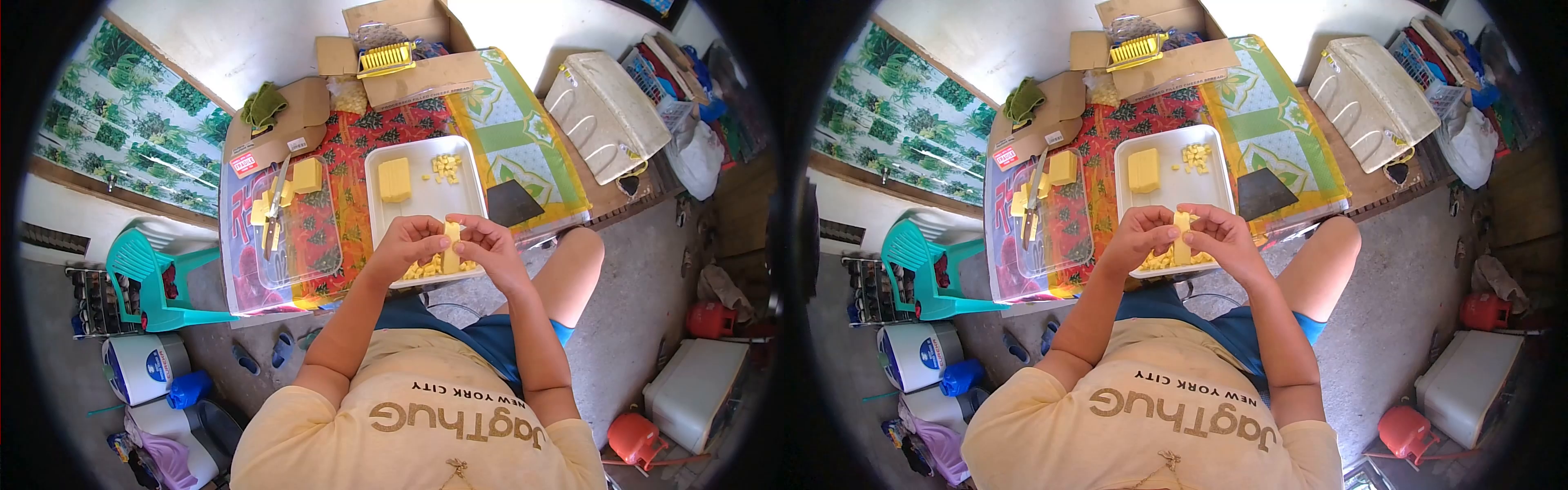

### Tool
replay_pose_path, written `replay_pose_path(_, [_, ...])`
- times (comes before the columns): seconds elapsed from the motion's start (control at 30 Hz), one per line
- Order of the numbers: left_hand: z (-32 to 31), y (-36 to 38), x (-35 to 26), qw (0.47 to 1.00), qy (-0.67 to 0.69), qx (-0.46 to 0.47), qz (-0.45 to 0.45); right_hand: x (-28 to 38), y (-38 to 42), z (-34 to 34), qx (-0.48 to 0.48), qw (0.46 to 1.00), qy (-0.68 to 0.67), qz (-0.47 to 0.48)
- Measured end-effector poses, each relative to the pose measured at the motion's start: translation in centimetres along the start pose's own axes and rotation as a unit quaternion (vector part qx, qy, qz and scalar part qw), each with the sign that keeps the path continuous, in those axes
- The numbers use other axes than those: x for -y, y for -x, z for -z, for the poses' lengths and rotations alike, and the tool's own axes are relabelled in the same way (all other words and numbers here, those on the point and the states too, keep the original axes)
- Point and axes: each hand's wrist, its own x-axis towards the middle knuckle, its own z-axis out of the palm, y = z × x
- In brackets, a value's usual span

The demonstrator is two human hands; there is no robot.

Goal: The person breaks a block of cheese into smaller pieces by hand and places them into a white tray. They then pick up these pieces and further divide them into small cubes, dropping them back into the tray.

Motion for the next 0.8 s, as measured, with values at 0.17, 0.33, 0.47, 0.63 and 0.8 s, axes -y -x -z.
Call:
replay_pose_path(0.17, [0.11, -0.14, 0.27, 1.0, -0.01, 0.007, -0.013, -0.1, -0.06, 0.03, -0.003, 1.0, -0.007, -0.001])
replay_pose_path(0.33, [-0.6, -0.19, -0.41, 0.999, 0.015, -0.036, -0.035, 0.16, -0.14, -0.11, -0.029, 0.999, -0.017, 0.019])
replay_pose_path(0.47, [-0.29, -0.01, -0.49, 1.0, -0.017, -0.017, -0.008, -0.11, -0.3, 0.23, -0.046, 0.997, -0.038, 0.04])
replay_pose_path(0.63, [-0.39, 0.11, -0.11, 1.0, -0.017, -0.019, 0.018, -0.1, -0.34, 0.41, -0.033, 0.994, -0.104, 0.029])
replay_pose_path(0.8, [-0.3, 0.18, -0.37, 0.999, -0.024, -0.032, 0.009, -0.09, -0.22, 0.13, -0.056, 0.993, -0.098, 0.038])
